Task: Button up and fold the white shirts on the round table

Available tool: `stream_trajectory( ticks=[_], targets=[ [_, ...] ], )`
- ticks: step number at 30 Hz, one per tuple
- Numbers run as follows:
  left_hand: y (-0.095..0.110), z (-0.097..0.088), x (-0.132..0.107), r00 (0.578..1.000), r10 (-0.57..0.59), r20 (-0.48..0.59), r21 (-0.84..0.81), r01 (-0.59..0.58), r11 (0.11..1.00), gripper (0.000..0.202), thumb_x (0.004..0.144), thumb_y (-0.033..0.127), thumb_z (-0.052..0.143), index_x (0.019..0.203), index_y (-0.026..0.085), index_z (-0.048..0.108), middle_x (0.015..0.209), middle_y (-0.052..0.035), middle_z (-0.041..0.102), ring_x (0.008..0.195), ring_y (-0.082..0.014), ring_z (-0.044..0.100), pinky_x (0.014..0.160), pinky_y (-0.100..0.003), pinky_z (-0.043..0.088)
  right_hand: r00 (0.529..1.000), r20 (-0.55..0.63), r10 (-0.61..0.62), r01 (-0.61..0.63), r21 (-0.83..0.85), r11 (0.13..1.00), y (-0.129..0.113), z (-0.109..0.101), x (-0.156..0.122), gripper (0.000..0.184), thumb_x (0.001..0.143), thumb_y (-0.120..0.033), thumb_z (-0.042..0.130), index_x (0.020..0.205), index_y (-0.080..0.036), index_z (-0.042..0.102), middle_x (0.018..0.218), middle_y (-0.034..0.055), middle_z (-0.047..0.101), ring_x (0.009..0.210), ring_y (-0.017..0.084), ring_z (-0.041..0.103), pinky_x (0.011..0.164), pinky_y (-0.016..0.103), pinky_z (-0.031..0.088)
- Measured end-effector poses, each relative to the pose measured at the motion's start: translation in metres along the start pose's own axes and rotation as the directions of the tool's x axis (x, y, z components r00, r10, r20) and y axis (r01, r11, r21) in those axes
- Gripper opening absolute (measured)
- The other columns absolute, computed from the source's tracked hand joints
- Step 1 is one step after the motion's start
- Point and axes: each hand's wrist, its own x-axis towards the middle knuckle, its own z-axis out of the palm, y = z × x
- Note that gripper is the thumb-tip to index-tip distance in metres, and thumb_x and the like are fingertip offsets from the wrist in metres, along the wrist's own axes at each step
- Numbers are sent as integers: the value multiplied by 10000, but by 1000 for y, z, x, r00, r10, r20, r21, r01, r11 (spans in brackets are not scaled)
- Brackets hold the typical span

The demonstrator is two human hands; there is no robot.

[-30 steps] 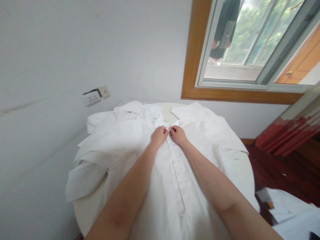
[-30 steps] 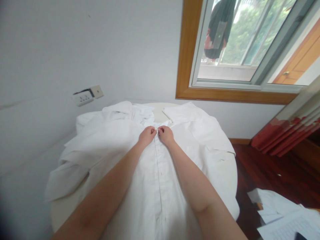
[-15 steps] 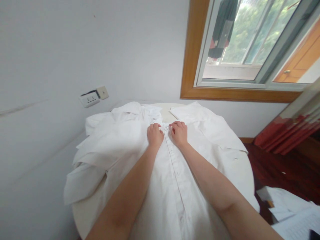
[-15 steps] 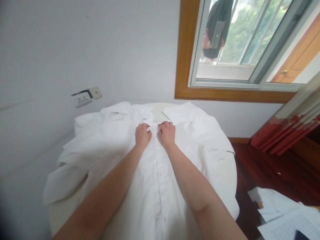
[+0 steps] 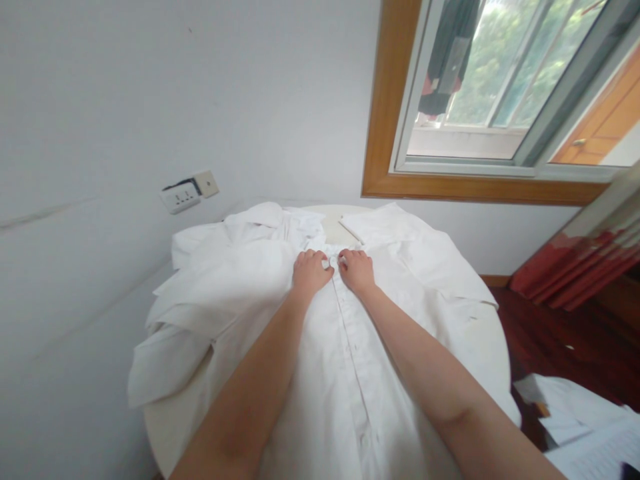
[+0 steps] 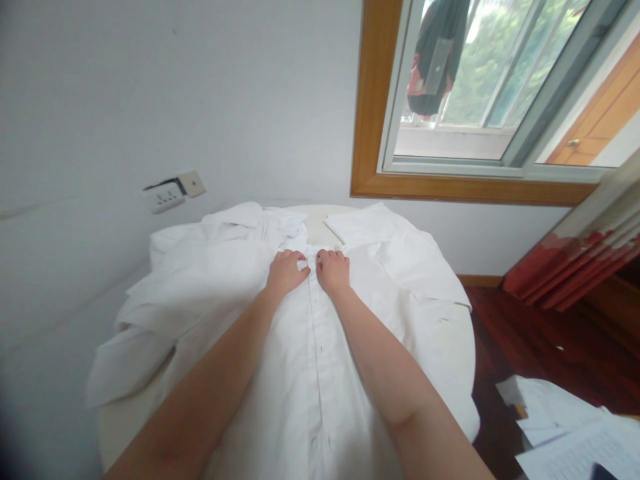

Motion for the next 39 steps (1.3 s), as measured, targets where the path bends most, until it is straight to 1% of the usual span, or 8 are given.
stream_trajectory(
  ticks=[7, 12, 16, 23, 27, 32, 35, 39],
  targets=[
    [0, -3, 0, 999, 51, 4, 62, -51, 997, 172, 862, 319, 542, 942, 214, 652, 991, -93, 642, 1004, -259, 539, 849, -349, 423, 1000, 14, -26, 26, 3, 1000, 0, -1, -1, 248, 902, -239, 486, 1115, -268, 610, 1099, 70, 627, 1045, 233, 496, 818, 340, 352],
    [-1, -3, 2, 999, 37, -25, 117, -34, 993, 253, 926, 321, 441, 908, 194, 659, 962, -108, 645, 988, -259, 547, 824, -347, 423, 993, -35, -111, 112, 21, 993, -1, -4, -3, 273, 896, -220, 487, 1093, -291, 662, 1125, 58, 606, 1089, 228, 452, 884, 367, 308],
    [-3, 0, 6, 998, -3, -63, 87, 9, 996, 295, 942, 329, 404, 915, 174, 654, 938, -119, 645, 955, -260, 558, 838, -356, 414, 989, -18, -149, 149, 23, 989, -1, -6, -3, 305, 867, -188, 508, 1089, -304, 682, 1131, 53, 596, 1087, 228, 431, 888, 374, 293],
    [1, -3, 5, 995, 19, -97, 45, -14, 999, 379, 958, 376, 343, 885, 182, 661, 920, -117, 653, 962, -256, 557, 851, -353, 398, 989, 16, -144, 144, 17, 989, -3, -3, -4, 279, 879, -212, 493, 1056, -299, 691, 1123, 55, 607, 1078, 235, 447, 858, 363, 313],
    [1, -2, 5, 997, 45, -70, 50, -42, 998, 494, 977, 400, 252, 806, 191, 666, 888, -111, 664, 923, -235, 570, 863, -344, 389, 997, -20, -78, 79, 66, 995, -2, -2, -3, 277, 879, -221, 481, 1095, -263, 650, 1083, 60, 637, 1041, 234, 485, 836, 348, 334],
    [-3, 4, 6, 996, 73, -42, -7, -74, 997, 217, 898, 373, 505, 930, 206, 639, 923, -84, 644, 916, -224, 558, 859, -335, 401, 990, -134, 39, -27, 85, 996, 4, -2, 0, 325, 854, -135, 449, 1108, -226, 631, 1128, 81, 638, 1102, 240, 479, 898, 369, 320],
    [-3, 4, 5, 994, 94, -54, 0, -94, 996, 145, 854, 321, 579, 938, 220, 641, 956, -77, 618, 968, -235, 536, 889, -355, 406, 968, -235, 90, -74, 78, 994, 7, 0, 1, 434, 833, -96, 444, 1234, -201, 571, 1269, 106, 575, 1247, 248, 394, 1003, 403, 259],
    [1, 0, 4, 975, 179, -131, -42, -186, 982, 136, 854, 228, 549, 940, 218, 653, 994, -73, 608, 1064, -246, 506, 953, -381, 402, 909, -330, 254, -220, 137, 966, 15, 4, 4, 566, 822, -69, 402, 1383, -135, 429, 1377, 142, 489, 1335, 246, 325, 1068, 406, 223]
  ],
)
